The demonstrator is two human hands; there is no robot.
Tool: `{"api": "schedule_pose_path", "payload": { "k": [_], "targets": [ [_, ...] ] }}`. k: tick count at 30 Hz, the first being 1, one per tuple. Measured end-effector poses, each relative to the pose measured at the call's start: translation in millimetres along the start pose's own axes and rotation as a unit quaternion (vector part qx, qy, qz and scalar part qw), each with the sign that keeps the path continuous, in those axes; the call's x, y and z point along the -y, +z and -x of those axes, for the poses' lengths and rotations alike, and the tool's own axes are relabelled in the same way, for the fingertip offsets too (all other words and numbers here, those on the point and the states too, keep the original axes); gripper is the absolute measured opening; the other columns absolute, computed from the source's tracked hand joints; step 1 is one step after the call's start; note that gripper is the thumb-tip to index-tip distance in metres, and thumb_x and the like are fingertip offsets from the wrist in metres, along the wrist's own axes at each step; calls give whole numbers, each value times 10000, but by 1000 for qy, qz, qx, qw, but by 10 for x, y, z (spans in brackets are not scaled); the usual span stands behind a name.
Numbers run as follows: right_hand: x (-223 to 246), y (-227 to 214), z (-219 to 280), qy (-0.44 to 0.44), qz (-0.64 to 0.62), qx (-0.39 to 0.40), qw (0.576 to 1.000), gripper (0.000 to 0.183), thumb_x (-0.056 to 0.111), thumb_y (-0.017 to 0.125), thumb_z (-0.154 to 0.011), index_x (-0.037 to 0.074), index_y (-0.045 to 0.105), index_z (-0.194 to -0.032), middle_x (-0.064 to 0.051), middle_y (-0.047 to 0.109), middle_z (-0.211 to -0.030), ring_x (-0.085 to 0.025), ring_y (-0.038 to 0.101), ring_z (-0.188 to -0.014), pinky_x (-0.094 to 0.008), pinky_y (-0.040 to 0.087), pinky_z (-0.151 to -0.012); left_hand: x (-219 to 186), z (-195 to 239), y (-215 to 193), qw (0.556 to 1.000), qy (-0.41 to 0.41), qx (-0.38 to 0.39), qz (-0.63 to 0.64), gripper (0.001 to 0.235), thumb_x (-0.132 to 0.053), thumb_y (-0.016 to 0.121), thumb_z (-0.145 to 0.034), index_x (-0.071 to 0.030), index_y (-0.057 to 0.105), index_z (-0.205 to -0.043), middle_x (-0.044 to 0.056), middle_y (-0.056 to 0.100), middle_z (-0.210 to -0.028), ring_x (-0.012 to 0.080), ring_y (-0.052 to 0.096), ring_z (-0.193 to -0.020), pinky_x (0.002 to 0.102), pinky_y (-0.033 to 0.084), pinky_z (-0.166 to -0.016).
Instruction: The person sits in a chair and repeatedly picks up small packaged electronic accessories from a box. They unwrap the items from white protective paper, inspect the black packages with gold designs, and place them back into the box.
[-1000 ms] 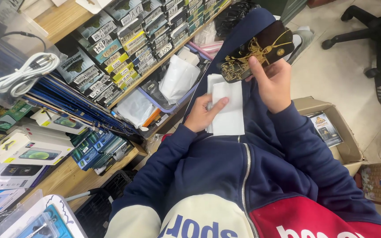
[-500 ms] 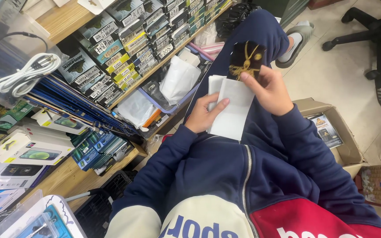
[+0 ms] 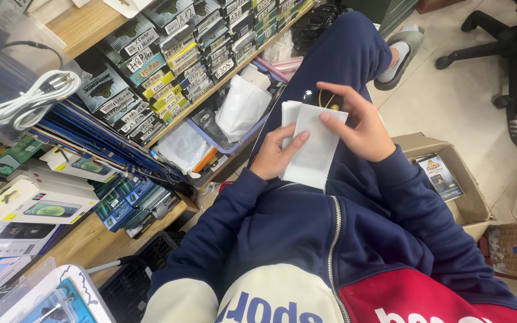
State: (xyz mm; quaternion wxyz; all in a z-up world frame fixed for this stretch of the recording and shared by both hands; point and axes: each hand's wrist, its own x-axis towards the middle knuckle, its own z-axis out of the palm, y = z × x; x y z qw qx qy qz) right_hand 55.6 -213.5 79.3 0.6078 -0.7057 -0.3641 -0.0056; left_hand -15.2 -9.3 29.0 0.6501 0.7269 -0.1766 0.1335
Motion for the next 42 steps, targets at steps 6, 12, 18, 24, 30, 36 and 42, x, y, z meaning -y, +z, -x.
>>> {"api": "schedule_pose_path", "payload": {
  "k": [6,12,18,24,30,36,42],
  "targets": [
    [313,121,9,9,92,2,996,399,173,807,-909,52,696,-1273,-156,723,-876,-182,656,-665,-270,523,-522,-94,17,10,1000,5,-2,0,264,-295,639,-1038,-65,743,-1118,135,692,-905,151,605,-1053,376,523,-885],
    [40,42,57,13,41,-64,997,381,152,774,-957,61,674,-1313,-115,719,-943,-131,643,-842,-307,545,-676,179,0,-17,999,24,5,22,198,-260,677,-1011,-90,754,-1077,75,722,-936,110,573,-1058,357,508,-931],
    [-63,-63,111,44,-13,-91,995,353,160,702,-1020,41,634,-1346,-87,712,-951,-110,630,-869,-270,553,-754,117,-21,13,1000,25,-3,-3,180,-228,728,-969,-83,738,-1074,117,723,-933,120,596,-1040,369,502,-927],
    [36,107,216,76,-104,-81,988,326,88,848,-868,32,685,-1145,-91,730,-959,-133,666,-879,-306,582,-791,20,-16,33,1000,17,-4,-1,187,-244,723,-980,-106,748,-1103,75,754,-987,88,589,-1051,361,498,-961],
    [-256,-281,325,62,-65,-148,985,203,129,771,-997,15,671,-1132,-108,725,-1019,-166,685,-972,-355,592,-864,65,-28,-33,1000,24,9,-18,214,-242,612,-1044,-102,741,-1143,91,755,-1030,152,633,-1089,374,488,-983],
    [-562,-1055,502,8,-86,-383,920,262,218,662,-1024,37,676,-1213,-60,719,-1208,-125,655,-1108,-266,532,-997,-204,-45,-46,998,4,42,-50,263,-262,521,-1058,-87,717,-1078,22,731,-1093,149,665,-1066,274,464,-993],
    [-1557,-1922,1426,146,103,-445,877,131,140,675,-975,103,679,-1100,-4,714,-1044,-90,639,-975,-258,533,-878,-257,-48,-15,998,-21,45,-50,267,-272,510,-1055,-101,714,-1065,7,730,-1081,151,665,-1074,279,477,-994]
  ]
}}
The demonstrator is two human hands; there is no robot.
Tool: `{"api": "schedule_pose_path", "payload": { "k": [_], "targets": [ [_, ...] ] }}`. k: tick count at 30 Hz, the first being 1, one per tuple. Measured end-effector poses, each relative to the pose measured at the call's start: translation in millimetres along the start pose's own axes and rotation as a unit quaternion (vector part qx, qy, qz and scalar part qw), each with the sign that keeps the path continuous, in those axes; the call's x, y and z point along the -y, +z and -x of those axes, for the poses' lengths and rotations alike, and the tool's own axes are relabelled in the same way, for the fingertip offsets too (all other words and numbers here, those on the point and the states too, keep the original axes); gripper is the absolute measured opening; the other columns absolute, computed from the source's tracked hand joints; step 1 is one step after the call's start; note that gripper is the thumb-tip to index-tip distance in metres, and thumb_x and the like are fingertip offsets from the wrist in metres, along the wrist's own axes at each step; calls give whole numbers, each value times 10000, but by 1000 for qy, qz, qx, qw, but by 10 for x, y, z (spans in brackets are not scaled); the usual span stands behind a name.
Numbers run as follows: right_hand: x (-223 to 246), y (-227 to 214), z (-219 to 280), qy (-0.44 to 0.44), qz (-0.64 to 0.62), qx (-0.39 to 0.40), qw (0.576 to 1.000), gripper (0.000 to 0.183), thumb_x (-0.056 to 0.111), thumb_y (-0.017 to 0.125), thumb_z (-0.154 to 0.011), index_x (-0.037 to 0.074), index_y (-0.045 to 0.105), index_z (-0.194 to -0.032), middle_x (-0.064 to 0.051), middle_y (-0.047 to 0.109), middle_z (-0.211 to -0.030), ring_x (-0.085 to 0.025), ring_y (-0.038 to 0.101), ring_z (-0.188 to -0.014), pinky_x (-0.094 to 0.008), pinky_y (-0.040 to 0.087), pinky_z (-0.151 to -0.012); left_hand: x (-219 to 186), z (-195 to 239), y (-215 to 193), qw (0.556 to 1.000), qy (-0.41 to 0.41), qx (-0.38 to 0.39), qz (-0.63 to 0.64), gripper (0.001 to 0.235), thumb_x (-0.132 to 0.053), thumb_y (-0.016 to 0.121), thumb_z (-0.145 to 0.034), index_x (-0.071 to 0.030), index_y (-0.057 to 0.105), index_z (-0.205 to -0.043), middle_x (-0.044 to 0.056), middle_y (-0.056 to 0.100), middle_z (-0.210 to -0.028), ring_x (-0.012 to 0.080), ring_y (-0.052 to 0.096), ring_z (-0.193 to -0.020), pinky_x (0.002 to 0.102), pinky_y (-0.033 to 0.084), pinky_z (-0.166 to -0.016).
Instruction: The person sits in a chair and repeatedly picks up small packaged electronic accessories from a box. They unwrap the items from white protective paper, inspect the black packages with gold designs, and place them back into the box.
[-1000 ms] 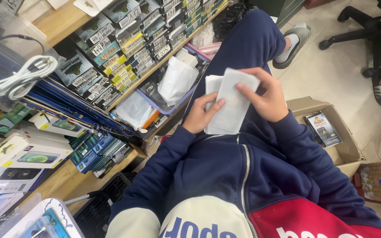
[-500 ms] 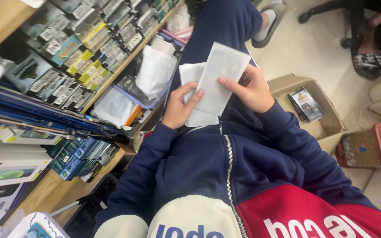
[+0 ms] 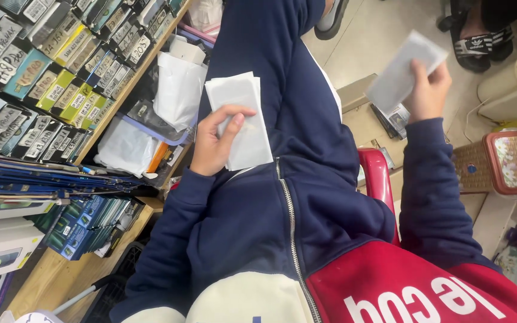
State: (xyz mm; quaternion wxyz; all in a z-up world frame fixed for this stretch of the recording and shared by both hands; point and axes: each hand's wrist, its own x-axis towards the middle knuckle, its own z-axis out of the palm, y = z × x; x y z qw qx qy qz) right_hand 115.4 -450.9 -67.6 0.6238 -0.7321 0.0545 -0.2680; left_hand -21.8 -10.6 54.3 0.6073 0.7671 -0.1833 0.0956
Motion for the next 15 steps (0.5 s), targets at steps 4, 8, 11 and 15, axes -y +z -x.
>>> {"api": "schedule_pose_path", "payload": {
  "k": [4,8,11,15],
  "targets": [
    [-1664,-747,233,191,88,-70,975,397,345,760,-838,170,644,-1175,-3,712,-1051,-115,685,-855,-274,545,-560,26,-5,21,1000,0,0,0,266,-266,511,-1058,-95,715,-1066,17,729,-1077,156,668,-1069,285,483,-997],
    [-3217,-1230,612,261,126,-114,950,389,152,844,-774,149,692,-1132,-202,682,-980,-372,733,-662,-430,656,-501,70,-34,37,999,34,-15,15,213,-205,575,-1055,-120,765,-1095,49,742,-1004,94,604,-1011,320,472,-984],
    [-3705,-1418,1091,364,69,-114,922,536,114,810,-816,49,557,-1284,-339,569,-1183,-518,674,-845,-547,643,-652,61,-38,37,999,33,-15,14,209,-199,575,-1053,-120,765,-1092,48,740,-998,92,600,-1002,321,474,-979],
    [-3939,-1552,1560,455,91,-106,880,565,197,783,-838,51,527,-1319,-267,589,-1181,-418,742,-819,-523,656,-668,70,-38,48,999,33,-14,16,209,-192,571,-1053,-122,764,-1088,46,737,-991,87,590,-989,312,469,-971]
  ]
}}
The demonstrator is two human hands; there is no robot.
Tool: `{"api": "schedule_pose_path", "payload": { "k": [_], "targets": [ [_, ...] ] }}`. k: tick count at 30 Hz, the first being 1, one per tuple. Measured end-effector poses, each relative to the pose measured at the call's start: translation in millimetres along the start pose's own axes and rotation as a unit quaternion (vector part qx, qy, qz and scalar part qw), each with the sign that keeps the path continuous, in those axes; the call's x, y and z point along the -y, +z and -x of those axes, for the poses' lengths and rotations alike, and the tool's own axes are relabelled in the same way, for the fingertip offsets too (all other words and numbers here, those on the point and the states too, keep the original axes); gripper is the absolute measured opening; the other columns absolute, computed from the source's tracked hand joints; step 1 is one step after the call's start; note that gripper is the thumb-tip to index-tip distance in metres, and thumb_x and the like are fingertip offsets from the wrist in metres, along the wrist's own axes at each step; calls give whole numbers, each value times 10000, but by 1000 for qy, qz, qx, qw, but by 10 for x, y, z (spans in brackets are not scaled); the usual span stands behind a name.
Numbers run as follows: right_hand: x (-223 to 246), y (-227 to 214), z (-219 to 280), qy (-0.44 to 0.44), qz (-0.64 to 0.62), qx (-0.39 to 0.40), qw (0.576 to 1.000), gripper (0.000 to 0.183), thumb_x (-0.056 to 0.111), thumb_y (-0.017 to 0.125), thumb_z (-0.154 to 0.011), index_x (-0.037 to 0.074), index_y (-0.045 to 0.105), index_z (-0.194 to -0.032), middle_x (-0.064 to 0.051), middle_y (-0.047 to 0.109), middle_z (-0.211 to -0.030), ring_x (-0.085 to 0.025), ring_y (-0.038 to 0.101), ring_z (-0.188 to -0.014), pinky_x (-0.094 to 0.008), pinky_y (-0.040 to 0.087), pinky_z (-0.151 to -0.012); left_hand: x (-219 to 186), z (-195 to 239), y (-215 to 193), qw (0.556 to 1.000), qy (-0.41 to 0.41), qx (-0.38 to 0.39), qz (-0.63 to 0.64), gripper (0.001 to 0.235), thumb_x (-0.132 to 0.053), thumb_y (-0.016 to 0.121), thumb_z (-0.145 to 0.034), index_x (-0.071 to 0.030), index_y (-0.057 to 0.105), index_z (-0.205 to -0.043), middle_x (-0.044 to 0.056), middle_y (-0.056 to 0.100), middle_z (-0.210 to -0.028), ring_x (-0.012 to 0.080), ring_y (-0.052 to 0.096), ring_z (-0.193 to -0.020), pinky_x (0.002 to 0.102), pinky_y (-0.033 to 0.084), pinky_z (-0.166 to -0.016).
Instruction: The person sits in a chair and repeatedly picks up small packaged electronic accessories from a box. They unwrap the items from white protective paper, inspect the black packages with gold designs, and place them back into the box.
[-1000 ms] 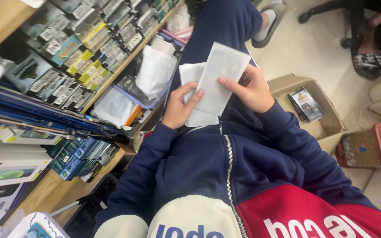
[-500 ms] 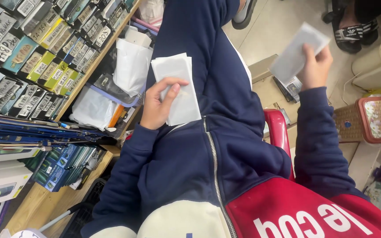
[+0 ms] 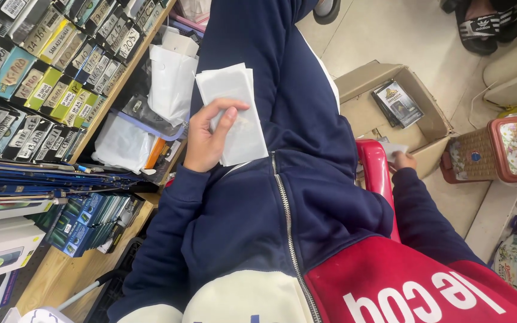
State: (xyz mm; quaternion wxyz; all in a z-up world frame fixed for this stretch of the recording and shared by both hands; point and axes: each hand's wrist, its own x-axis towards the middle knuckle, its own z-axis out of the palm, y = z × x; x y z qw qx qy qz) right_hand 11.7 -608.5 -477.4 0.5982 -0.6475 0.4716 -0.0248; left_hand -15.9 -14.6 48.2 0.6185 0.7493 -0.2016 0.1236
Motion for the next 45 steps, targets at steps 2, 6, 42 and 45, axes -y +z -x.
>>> {"api": "schedule_pose_path", "payload": {
  "k": [2,6,42,45],
  "targets": [
    [-270,-92,-185,28,-21,-10,999,590,174,776,-848,35,489,-1344,-292,567,-1191,-409,746,-835,-515,665,-678,-13,6,-2,1000,-1,-1,-1,208,-191,570,-1053,-122,764,-1088,45,737,-993,84,584,-990,311,469,-970],
    [121,-58,669,74,-2,19,997,668,82,736,-827,-135,457,-1394,-348,489,-1348,-338,637,-1161,-556,549,-779,-12,9,-12,1000,-3,-2,3,210,-202,568,-1058,-125,762,-1087,40,735,-993,84,584,-980,310,467,-969],
    [1496,1112,208,-168,-95,164,967,317,353,830,-937,98,700,-1072,-143,687,-794,-347,749,-718,-492,622,-508,183,32,-13,999,39,2,28,255,-144,540,-1014,-117,756,-1145,78,761,-1092,206,660,-1126,386,452,-1053],
    [3329,1091,2784,-217,-120,225,942,114,205,654,-889,157,716,-972,-5,663,-780,-113,625,-613,-241,457,-465,8,36,-46,999,34,30,6,216,-149,507,-1035,-89,700,-1110,48,721,-1129,184,672,-1122,309,477,-1052]
  ]
}}
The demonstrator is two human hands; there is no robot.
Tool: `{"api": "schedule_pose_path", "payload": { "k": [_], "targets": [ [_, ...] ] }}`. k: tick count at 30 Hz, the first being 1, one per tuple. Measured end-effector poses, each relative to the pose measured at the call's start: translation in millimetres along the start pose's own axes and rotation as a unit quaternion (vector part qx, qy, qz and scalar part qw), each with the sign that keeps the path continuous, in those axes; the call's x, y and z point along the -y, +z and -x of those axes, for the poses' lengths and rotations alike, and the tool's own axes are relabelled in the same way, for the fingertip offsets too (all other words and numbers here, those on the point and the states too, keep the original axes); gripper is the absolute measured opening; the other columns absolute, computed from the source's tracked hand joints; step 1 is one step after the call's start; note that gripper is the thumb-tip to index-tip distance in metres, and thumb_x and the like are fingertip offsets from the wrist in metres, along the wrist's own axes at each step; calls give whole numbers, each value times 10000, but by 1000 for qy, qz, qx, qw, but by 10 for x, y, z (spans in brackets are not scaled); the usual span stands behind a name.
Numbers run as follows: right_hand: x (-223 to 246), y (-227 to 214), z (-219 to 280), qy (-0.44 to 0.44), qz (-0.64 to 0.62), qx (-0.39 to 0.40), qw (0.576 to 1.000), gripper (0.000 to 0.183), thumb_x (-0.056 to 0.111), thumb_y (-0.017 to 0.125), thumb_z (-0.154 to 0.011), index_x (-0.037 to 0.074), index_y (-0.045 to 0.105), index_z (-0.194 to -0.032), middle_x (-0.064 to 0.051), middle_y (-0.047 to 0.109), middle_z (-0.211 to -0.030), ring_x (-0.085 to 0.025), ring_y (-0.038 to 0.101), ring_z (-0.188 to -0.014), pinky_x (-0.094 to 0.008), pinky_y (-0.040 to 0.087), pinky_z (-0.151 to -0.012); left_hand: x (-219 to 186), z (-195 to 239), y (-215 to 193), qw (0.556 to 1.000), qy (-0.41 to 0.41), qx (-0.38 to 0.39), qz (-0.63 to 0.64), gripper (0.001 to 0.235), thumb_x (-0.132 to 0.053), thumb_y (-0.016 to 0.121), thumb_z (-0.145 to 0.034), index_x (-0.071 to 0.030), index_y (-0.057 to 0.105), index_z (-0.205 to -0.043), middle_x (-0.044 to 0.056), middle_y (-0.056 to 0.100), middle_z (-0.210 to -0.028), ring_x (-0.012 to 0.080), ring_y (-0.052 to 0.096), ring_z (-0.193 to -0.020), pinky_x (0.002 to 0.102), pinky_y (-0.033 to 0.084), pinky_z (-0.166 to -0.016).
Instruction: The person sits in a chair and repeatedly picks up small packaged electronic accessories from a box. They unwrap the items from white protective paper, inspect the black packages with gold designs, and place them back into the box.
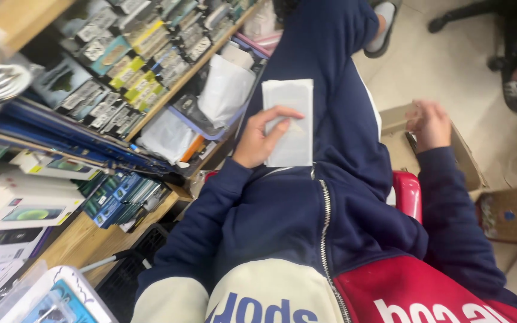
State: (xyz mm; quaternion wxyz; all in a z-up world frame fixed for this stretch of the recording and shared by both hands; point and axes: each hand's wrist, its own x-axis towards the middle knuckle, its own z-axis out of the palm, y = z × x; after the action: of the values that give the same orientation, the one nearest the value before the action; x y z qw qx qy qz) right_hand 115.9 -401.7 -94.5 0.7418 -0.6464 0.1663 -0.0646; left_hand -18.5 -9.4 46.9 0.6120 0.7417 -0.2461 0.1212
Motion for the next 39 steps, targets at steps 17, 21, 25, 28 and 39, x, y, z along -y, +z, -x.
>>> {"api": "schedule_pose_path", "payload": {
  "k": [17,21,25,28,39],
  "targets": [
    [953,1674,1353,-311,78,292,901,272,91,702,-1031,-1,608,-1269,-100,645,-795,-147,619,-649,-247,508,-630,98,50,-11,998,3,-46,32,489,-214,751,-969,-174,584,-1426,65,629,-1410,206,530,-1359,414,379,-1173],
    [951,1648,1338,-310,39,246,917,243,104,693,-1059,9,646,-1278,-77,666,-854,-107,629,-729,-241,540,-695,55,31,-15,998,2,-56,22,725,-269,785,-934,-163,421,-1552,157,502,-1538,301,405,-1463,492,298,-1240],
    [960,1693,1396,-315,32,239,918,265,128,709,-1051,2,658,-1278,-85,686,-902,-113,658,-771,-253,559,-692,161,61,38,998,-8,-67,12,717,-307,847,-862,-89,521,-1463,201,558,-1468,340,446,-1426,499,324,-1219],
    [950,1729,1442,-278,33,221,934,177,172,677,-1065,50,684,-1192,-33,688,-876,-71,618,-784,-230,531,-757,284,86,62,998,-15,-66,-3,461,-285,855,-856,-128,682,-1253,78,721,-1195,198,623,-1228,402,453,-1096],
    [776,1671,1215,-148,-32,288,946,207,212,632,-1058,50,724,-967,-11,621,-718,-48,553,-649,-197,499,-614,276,80,49,998,-22,-61,14,377,-258,831,-872,-78,700,-1176,99,720,-1046,169,637,-1090,379,487,-1009]
  ]
}}
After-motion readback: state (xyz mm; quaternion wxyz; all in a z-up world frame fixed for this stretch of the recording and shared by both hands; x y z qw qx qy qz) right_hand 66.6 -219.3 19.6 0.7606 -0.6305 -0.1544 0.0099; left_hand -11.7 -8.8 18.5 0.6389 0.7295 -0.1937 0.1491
